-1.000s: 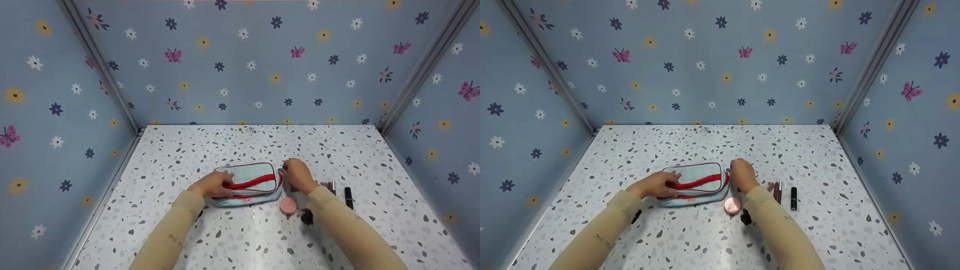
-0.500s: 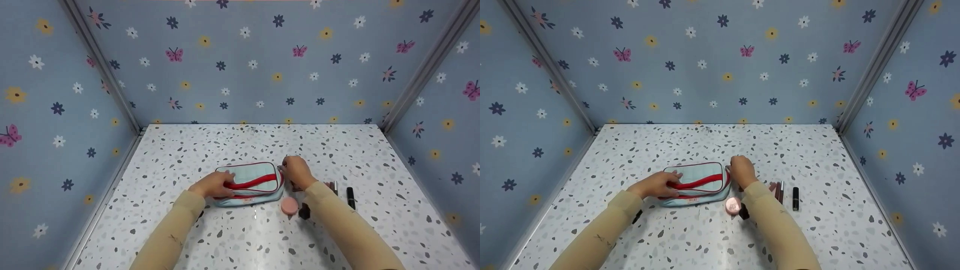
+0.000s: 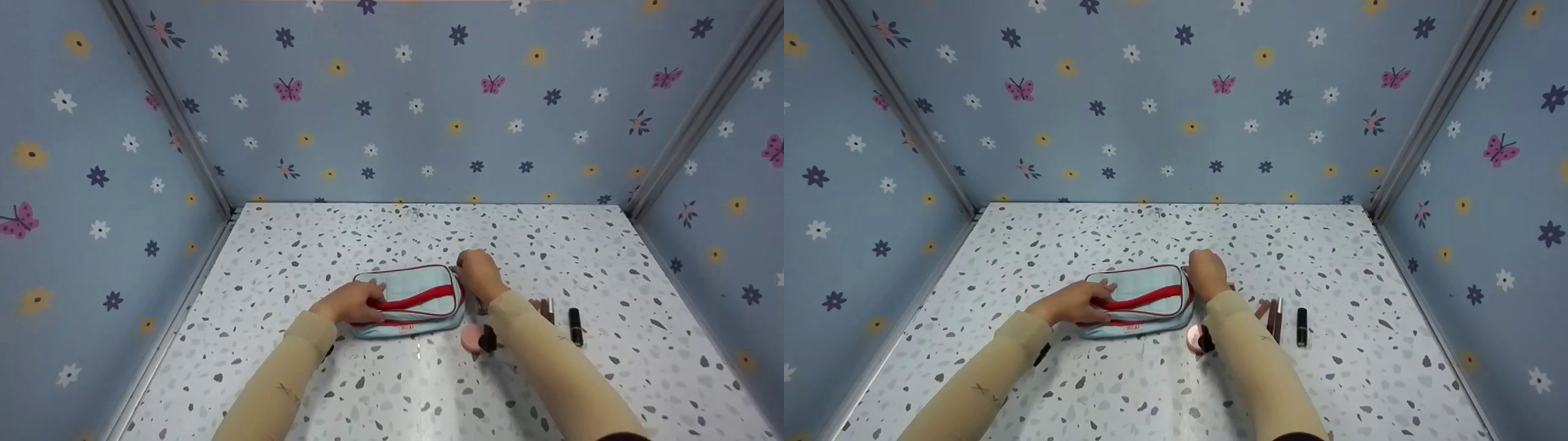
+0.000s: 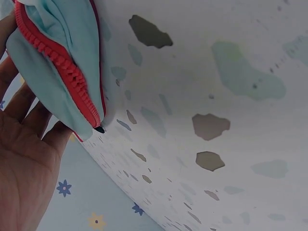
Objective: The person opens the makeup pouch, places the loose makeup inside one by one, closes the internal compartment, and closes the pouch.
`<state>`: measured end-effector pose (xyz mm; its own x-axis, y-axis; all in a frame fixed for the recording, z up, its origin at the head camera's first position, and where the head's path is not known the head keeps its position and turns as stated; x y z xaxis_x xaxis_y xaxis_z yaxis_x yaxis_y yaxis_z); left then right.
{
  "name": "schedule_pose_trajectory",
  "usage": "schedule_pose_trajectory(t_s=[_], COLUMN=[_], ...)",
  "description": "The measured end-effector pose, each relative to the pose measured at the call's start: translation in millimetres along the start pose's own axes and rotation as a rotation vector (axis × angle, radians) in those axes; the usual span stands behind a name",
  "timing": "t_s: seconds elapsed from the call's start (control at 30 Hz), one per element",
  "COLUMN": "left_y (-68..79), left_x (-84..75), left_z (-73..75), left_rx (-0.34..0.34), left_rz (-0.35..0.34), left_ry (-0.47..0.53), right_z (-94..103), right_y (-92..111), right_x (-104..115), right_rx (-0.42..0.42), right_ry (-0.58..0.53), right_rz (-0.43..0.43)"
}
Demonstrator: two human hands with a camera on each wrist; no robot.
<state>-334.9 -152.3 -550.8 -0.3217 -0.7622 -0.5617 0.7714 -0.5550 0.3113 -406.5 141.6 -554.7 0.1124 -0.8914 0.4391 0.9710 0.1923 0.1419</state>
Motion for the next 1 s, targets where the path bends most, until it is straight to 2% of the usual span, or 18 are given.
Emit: schedule_pose_trajectory(t_s=[0.17, 0.3, 0.57, 0.8, 1.0], left_y=[-1.6, -2.9, -4.3, -3.3, -1.6], left_x=[-2.8, -4.5, -5.2, -3.7, 0.4], left_z=[-0.5, -1.7, -1.9, -2.0, -2.9], left_rx=[0.006, 0.015, 0.017, 0.002, -0.019], left_rz=[-0.001, -0.005, 0.0, 0.001, 0.028], left_ry=[-0.016, -0.017, -0.034, -0.018, -0.05], right_z=[1.5, 2.0, 4.8, 11.9, 7.6], right_y=[-3, -4, -3, 5, 14], right_x=[3, 3, 2, 3, 0], right_rx=[-0.045, -0.045, 0.019, 0.053, 0.086], right_ry=[-0.001, -0.029, -0.072, -0.036, -0.037], right_rz=[0.026, 0.033, 0.049, 0.131, 0.129])
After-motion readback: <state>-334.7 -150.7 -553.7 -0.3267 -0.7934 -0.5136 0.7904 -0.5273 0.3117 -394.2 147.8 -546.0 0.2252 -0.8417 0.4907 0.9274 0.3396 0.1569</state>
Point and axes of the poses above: each hand's wrist, its own y-axis away from the middle knuckle, its own z-axis out of the back of the hand, x = y × z, the point moved 3 cm from there along -y, towards the middle knuckle, and after that the axes turned 7 degrees about x, right-handed, at the moved point
